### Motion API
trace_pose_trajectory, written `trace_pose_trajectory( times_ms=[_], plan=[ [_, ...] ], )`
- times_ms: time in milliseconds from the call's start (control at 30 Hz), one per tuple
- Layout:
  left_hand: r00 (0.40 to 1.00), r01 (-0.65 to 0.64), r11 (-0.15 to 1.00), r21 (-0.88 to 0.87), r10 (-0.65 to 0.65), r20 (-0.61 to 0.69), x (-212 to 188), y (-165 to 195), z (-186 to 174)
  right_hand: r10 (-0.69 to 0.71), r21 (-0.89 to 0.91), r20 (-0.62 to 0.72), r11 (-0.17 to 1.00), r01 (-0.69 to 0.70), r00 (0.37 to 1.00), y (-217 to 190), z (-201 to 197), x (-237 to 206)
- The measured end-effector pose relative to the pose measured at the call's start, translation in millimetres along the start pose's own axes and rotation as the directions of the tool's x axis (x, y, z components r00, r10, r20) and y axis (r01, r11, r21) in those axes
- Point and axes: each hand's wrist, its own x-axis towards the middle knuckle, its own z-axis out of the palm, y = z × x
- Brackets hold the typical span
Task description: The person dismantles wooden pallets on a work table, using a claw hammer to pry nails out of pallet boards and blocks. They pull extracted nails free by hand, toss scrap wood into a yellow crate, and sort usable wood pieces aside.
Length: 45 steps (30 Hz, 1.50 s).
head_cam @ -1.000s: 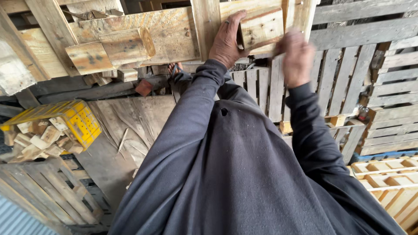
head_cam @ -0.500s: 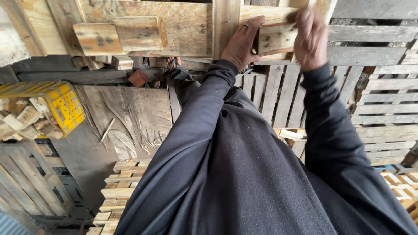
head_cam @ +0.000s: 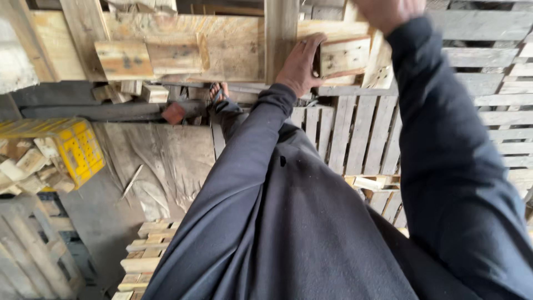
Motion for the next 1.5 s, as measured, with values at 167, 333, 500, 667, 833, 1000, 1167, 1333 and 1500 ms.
trace_pose_trajectory(
  times_ms=[167,333,500,667,833,1000,1167,1333,1500],
  plan=[
    [1.000,-0.004,0.999,-0.045,0.005,0.005,0.4,-0.4,2.4,0.337,0.480,-0.032,0.831,-0.281,0.941,-74.6,2.5,-120.9],
    [0.999,-0.029,1.000,0.001,0.029,-0.023,0.8,-0.5,7.8,0.651,0.739,0.155,0.424,-0.525,0.743,-131.1,73.4,-253.6],
    [0.998,-0.053,0.999,-0.009,0.053,-0.034,-0.2,-3.9,11.8,0.758,0.751,0.097,0.369,-0.547,0.645,-152.7,56.8,-271.9],
    [0.998,-0.009,1.000,-0.010,0.008,-0.055,4.1,-1.6,15.1,0.539,0.929,-0.261,0.365,0.058,0.801,-171.0,-0.7,-274.9],
    [0.995,-0.029,1.000,-0.008,0.028,-0.095,4.2,2.1,12.8,0.198,0.758,-0.594,0.463,0.459,0.780,-147.7,5.9,-240.3],
    [1.000,0.001,0.999,0.038,0.000,-0.014,4.2,5.4,4.9,0.697,0.620,0.215,0.444,-0.647,0.684,-139.1,30.0,-225.1],
    [0.997,-0.007,1.000,0.022,0.009,-0.072,5.8,11.3,5.5,0.687,0.684,0.109,0.473,-0.556,0.718,-138.7,50.5,-224.8],
    [0.996,-0.009,0.997,0.082,0.016,-0.089,2.7,8.9,5.2,0.693,0.770,0.076,0.416,-0.483,0.717,-138.9,57.2,-233.1],
    [0.997,0.041,0.999,0.023,-0.039,-0.069,4.5,6.8,3.0,0.619,0.531,-0.095,0.694,-0.487,0.780,-139.4,64.2,-243.7]
  ],
)
